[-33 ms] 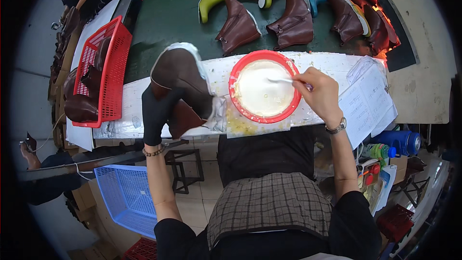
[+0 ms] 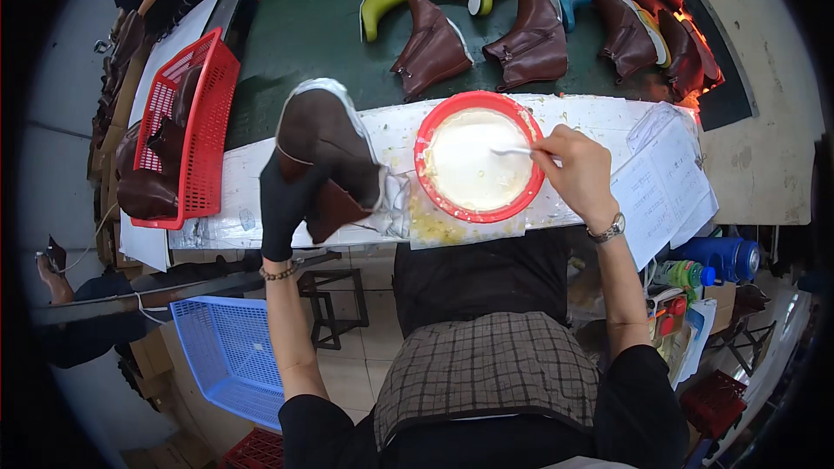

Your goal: The recorder is applying a white liquid adhesive to the edges and interior of brown boot uppers using a small brush, then placing the prepared uppers onto a conveyor belt.

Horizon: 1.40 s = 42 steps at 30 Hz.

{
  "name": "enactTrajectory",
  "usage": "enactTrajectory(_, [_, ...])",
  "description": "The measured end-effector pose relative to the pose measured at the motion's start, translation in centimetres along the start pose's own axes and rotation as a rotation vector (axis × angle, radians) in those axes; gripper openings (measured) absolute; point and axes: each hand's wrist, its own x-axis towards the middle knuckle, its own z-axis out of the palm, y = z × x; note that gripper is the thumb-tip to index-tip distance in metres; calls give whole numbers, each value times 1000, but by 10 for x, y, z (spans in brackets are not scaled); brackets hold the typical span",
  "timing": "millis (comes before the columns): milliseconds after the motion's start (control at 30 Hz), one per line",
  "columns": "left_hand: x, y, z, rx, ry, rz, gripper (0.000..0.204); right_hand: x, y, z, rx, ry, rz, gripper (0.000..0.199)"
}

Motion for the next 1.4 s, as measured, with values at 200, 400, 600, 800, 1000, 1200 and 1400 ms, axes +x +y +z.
enactTrajectory(200, [-24,-60,12,509,-3,206,142,-7,-6,-4,-76,25,20,8])
enactTrajectory(400, [-27,-59,27,364,125,266,134,-12,3,-1,127,44,168,12])
enactTrajectory(600, [-28,-72,38,494,217,310,122,-17,3,-2,202,67,200,14])
enactTrajectory(800, [-53,-13,35,301,209,463,114,-14,-13,-14,481,163,172,14])
enactTrajectory(1000, [-78,22,52,254,28,481,123,-16,-39,-12,701,98,20,15])
enactTrajectory(1200, [-84,1,48,252,-219,467,124,6,-26,-22,532,258,4,15])
enactTrajectory(1400, [-70,-9,64,73,35,510,120,10,-18,-31,530,318,-185,20])
